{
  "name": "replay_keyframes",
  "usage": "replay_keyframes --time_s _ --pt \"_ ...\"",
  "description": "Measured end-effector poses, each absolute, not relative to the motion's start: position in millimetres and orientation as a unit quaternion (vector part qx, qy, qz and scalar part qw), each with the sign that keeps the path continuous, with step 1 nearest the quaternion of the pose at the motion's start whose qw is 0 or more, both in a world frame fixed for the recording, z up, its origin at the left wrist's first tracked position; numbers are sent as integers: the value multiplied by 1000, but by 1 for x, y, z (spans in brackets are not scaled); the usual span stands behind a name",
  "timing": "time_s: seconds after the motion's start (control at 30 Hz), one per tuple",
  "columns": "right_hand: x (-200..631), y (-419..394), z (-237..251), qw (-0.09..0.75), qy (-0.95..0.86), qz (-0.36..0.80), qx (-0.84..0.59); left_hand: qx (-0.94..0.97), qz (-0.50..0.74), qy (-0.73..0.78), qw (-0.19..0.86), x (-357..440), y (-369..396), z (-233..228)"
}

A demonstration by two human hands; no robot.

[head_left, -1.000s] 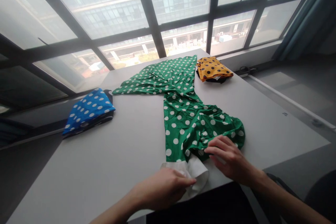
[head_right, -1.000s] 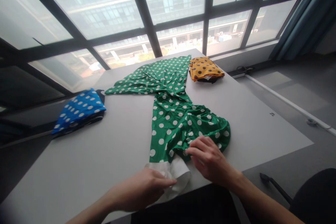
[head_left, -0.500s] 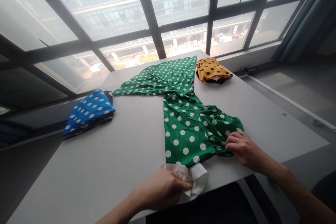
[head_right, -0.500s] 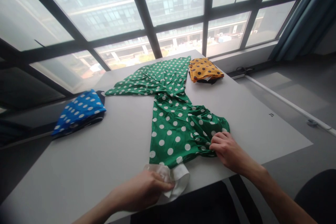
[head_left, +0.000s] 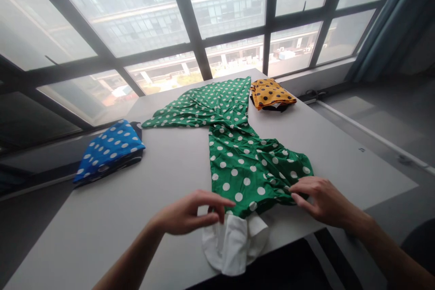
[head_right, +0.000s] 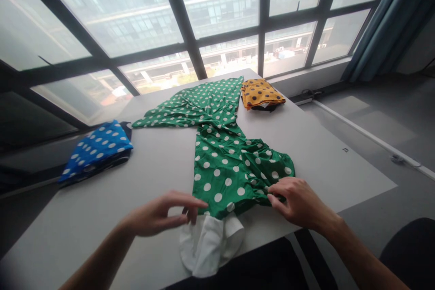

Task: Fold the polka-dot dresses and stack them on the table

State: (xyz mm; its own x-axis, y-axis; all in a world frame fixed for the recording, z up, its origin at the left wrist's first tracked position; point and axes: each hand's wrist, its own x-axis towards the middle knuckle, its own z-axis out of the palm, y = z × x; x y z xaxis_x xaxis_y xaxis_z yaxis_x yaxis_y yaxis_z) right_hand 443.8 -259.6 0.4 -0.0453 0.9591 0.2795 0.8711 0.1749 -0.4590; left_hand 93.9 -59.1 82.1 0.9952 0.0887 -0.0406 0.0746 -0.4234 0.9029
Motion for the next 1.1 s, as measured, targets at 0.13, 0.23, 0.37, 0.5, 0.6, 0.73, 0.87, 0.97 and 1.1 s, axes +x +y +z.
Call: replay_keyframes --time_s 0.13,0.23,0.37,0.5,0.6,0.73,0.87,0.97,1.1 --pt "427 -227 8 354 -635 44 -685 886 180 208 372 132 -15 45" --pt "410 -189 5 352 -615 29 -705 916 208 222 261 166 14 7" --pt "389 -154 -21 243 -611 33 -753 972 99 162 142 193 28 -25" --pt "383 -153 -61 135 -593 43 -792 979 40 168 107 195 24 -34" --pt "395 -160 -79 117 -614 9 -781 979 32 175 103 193 19 -35" --pt "424 -160 -81 87 -633 -28 -768 973 39 203 105 201 4 -38" --pt "461 -153 -73 57 -668 -9 -742 956 62 266 105 218 -22 -44" --pt "491 -153 -69 51 -711 7 -701 946 81 293 116 231 -43 -51" --pt "526 -165 -69 59 -760 8 -648 939 94 296 148 245 -62 -60"
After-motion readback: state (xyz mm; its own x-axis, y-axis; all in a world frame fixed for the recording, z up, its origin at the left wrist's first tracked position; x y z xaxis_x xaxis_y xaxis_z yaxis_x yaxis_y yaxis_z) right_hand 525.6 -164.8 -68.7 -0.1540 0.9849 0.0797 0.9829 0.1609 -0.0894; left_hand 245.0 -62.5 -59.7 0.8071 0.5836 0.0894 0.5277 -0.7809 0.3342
